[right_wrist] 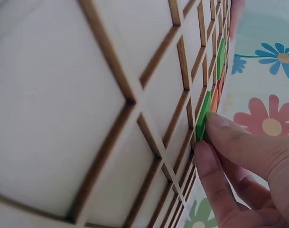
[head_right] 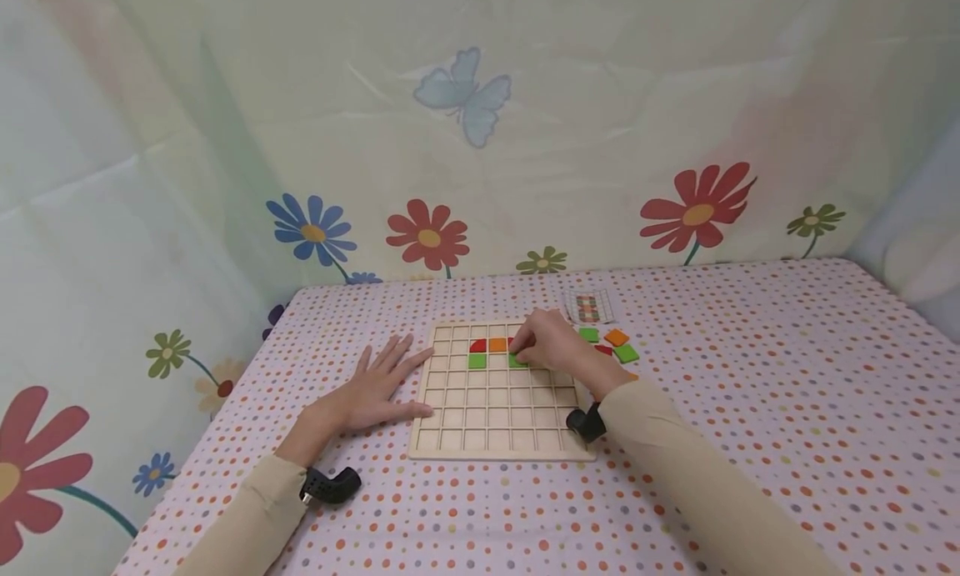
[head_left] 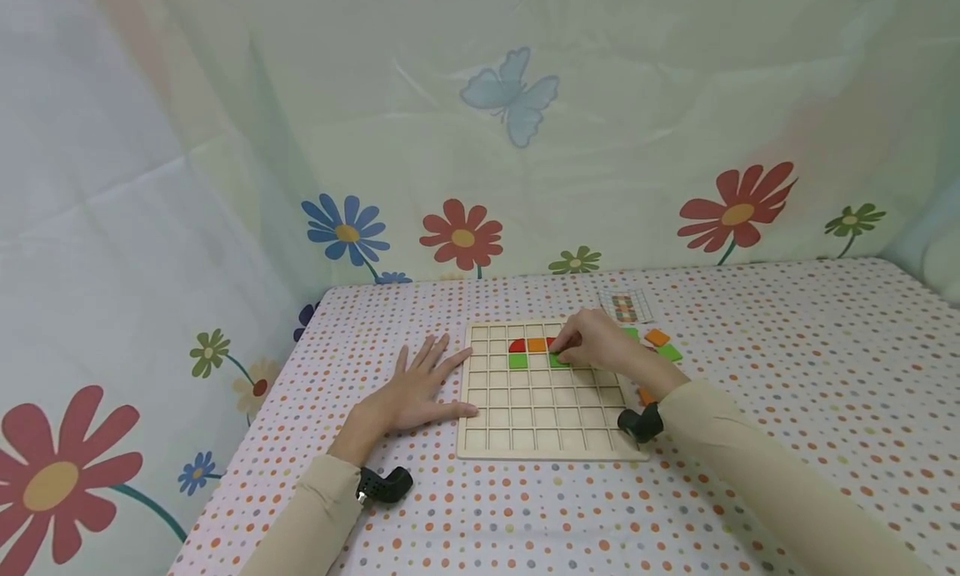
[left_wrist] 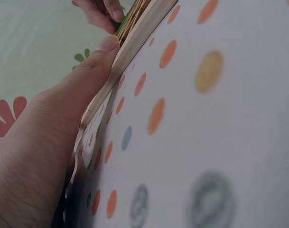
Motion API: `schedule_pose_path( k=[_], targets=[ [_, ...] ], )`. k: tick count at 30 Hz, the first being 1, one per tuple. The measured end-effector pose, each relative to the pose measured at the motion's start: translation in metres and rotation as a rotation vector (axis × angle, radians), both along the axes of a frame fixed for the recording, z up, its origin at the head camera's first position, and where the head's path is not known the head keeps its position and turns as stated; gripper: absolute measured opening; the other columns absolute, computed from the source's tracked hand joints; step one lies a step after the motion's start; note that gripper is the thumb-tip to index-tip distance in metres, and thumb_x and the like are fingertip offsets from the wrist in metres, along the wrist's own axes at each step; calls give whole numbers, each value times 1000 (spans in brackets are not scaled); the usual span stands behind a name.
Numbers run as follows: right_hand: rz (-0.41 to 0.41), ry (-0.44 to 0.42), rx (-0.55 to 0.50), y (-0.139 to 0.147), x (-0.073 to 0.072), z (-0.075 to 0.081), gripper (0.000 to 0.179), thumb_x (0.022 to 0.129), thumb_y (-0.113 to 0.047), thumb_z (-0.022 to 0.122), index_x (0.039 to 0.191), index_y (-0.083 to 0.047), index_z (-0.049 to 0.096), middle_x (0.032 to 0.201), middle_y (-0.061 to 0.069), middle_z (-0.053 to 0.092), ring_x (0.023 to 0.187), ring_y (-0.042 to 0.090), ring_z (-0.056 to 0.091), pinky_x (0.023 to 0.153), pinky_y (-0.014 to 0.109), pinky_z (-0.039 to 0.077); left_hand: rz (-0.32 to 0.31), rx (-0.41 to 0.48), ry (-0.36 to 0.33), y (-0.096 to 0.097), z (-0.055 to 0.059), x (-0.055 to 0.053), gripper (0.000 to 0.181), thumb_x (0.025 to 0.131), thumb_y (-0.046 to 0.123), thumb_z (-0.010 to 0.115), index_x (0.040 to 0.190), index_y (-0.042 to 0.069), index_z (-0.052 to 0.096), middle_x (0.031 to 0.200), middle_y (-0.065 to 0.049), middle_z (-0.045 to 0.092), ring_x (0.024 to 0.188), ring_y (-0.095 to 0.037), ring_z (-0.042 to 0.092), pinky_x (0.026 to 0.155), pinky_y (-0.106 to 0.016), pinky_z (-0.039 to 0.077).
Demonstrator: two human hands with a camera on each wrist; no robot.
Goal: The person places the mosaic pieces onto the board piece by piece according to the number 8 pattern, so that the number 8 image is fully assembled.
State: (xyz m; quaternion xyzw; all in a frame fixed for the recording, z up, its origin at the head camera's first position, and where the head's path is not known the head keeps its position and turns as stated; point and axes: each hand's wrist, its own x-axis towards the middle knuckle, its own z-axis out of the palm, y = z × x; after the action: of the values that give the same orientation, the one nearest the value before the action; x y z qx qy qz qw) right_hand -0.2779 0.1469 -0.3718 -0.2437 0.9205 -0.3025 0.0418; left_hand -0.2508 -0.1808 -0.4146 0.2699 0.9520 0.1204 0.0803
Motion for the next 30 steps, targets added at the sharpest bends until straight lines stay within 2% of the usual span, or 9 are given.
schedule_pose_path(
  k=[7,12,16,20,26,30],
  targets=[
    [21,-3,-31,7,11,-1,13,89,6,78,102,3,80,104,16,75,92,27,74,81,39,62,15,-3,4,1,-3,1,95,94,74,57,169,32,18,176,-12,5,161,-35,-6,123,-68,-6],
    [82,30,-77,22,36,9,14,91,8,75,104,4,78,102,12,72,92,26,72,80,37,62,6,2,1,1,-2,1,95,94,72,58,170,31,17,176,-13,4,161,-35,-5,123,-68,-7],
    [130,-13,-16,41,62,23,13,91,3,77,100,-5,81,99,0,72,88,15,67,79,33,61,2,9,5,0,0,1,95,95,71,59,170,30,18,176,-13,4,161,-36,-5,122,-69,-7],
    [150,-86,80,62,78,28,14,89,-2,81,98,-13,81,96,-8,70,86,9,63,77,30,58,12,11,16,-5,-1,1,95,95,72,58,169,30,18,176,-13,4,161,-36,-6,122,-69,-7],
    [146,-128,122,102,88,11,22,83,1,85,95,-18,80,92,-10,65,80,5,57,69,26,53,26,-6,1,-4,-3,-2,98,91,80,53,169,34,15,176,-8,1,161,-31,-9,124,-66,-8],
    [84,-102,113,118,93,-2,22,81,3,86,92,-15,79,91,-8,64,76,1,56,66,23,54,17,-7,-2,-1,-3,-3,98,90,82,51,169,35,16,176,-8,1,161,-31,-8,124,-66,-6]
  ],
)
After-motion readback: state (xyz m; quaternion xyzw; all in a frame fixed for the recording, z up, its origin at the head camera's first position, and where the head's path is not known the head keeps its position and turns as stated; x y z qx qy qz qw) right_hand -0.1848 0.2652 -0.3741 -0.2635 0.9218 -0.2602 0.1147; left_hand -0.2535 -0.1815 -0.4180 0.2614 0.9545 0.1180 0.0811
